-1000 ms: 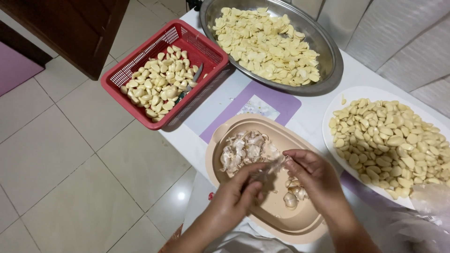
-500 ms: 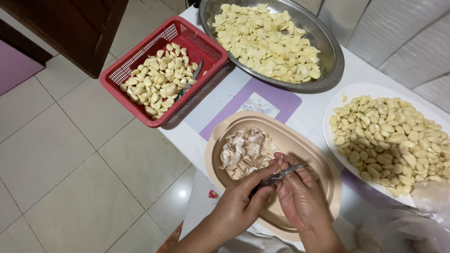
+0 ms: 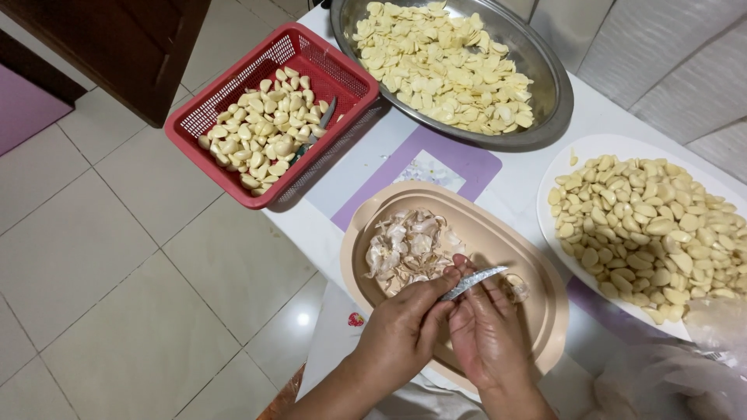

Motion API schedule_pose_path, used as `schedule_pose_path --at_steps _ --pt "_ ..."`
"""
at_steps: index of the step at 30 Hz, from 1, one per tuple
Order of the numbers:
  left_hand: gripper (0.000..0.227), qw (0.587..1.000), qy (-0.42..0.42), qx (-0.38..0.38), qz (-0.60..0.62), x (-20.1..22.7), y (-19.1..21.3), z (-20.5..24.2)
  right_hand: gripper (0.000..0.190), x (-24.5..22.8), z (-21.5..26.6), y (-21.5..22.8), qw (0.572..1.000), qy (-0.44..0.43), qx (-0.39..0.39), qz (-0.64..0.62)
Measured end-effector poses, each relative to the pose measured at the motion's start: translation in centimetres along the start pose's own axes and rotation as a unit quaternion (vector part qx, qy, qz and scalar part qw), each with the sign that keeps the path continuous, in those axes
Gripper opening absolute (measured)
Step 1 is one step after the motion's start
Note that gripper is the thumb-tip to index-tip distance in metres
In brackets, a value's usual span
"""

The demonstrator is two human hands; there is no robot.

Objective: Peeling individual garlic cloves using a small knife and sorting them into different containers.

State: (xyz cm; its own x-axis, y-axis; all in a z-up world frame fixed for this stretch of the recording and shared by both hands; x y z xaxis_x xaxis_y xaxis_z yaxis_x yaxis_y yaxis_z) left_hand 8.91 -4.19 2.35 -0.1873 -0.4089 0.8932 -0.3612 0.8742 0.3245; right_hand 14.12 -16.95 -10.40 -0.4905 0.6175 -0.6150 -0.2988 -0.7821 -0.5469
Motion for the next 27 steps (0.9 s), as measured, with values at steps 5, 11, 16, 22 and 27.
schedule_pose_path --at_steps 5,11,16,22,27 --pt "0.031 0.986 0.103 -0.015 0.127 -2.6 -0.7 0.2 0.037 0.1 -0.8 -0.2 0.996 0.028 -0.079 -0.005" --pt "0.029 0.862 0.299 -0.077 0.402 -6.8 -2.4 1.2 0.027 -0.7 -2.0 -0.1 0.993 0.033 -0.102 0.052" --pt "0.029 0.875 0.314 -0.1 0.353 -6.2 -2.4 0.9 0.039 -2.2 -1.4 -1.4 0.981 0.044 -0.142 0.127" --pt "0.032 0.897 0.254 -0.067 0.356 -6.4 -1.9 -0.4 0.034 -2.9 -0.3 -2.7 0.965 0.044 -0.219 0.137" --pt "0.033 0.931 0.304 -0.011 0.201 -7.3 -0.6 -1.7 0.045 -1.9 -1.1 -1.1 0.983 -0.056 -0.144 0.095"
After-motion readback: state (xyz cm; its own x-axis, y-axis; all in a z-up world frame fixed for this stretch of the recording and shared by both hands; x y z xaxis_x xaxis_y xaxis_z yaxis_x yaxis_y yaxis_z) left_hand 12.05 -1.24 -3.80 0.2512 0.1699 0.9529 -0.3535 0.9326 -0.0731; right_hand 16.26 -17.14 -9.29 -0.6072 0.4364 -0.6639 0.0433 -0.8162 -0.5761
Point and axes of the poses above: each hand's wrist, its own z-axis away from the middle knuckle, its own y-axis out of the back of the hand, x = y × z, the point moved 10 cm from there along -z, towards the middle knuckle, and after that the axes turned 8 degrees about x, right-handed, at the moved point
